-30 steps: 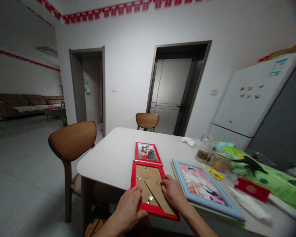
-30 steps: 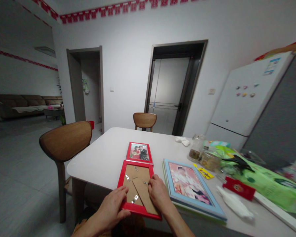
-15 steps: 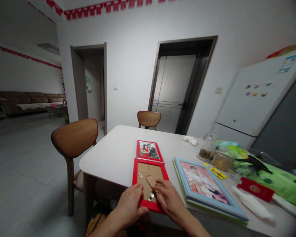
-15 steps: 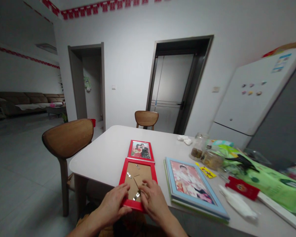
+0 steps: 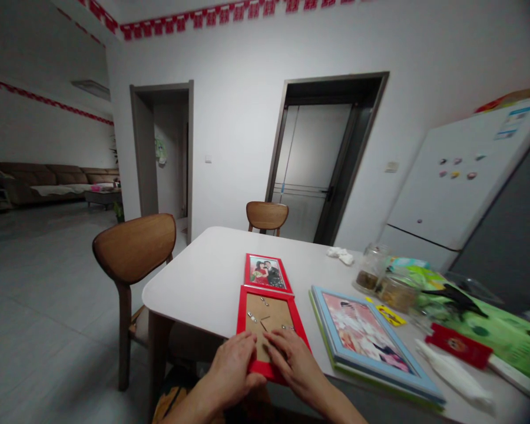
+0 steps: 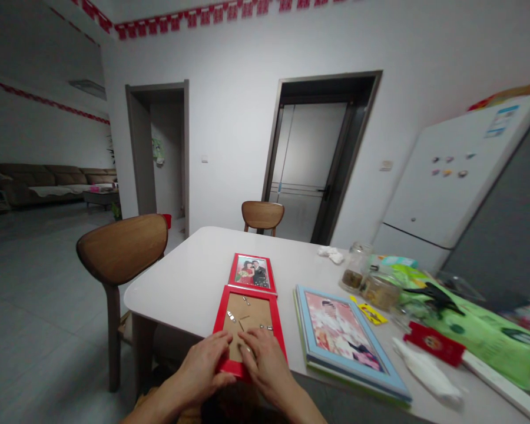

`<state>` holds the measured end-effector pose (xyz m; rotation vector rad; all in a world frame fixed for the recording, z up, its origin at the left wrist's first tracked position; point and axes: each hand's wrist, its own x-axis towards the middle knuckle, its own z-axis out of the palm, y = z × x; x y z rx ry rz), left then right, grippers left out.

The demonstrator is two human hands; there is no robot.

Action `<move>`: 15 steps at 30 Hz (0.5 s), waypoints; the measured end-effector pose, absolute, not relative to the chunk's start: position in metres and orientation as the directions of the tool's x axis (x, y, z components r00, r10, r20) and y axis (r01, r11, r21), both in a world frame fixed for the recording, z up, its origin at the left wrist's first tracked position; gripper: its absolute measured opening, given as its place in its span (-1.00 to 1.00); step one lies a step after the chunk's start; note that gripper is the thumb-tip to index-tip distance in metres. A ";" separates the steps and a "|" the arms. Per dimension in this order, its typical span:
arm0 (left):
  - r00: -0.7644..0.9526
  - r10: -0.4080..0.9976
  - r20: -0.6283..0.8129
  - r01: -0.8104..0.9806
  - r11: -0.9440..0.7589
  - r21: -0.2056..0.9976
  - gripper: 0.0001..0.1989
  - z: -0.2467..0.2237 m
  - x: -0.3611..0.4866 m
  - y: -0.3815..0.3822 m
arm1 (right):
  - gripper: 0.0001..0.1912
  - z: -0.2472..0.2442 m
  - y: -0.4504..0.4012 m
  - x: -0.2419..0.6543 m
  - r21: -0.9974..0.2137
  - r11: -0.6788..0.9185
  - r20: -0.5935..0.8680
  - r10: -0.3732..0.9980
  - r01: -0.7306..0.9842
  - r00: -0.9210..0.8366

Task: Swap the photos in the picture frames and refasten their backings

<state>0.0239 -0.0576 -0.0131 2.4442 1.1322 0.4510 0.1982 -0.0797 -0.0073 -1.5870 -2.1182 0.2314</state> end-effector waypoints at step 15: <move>0.617 0.770 0.165 0.601 -0.596 0.532 -0.37 -0.006 0.018 -0.061 | -0.72 -0.014 -0.021 0.171 -0.218 0.288 0.257 0.939 0.932 -0.230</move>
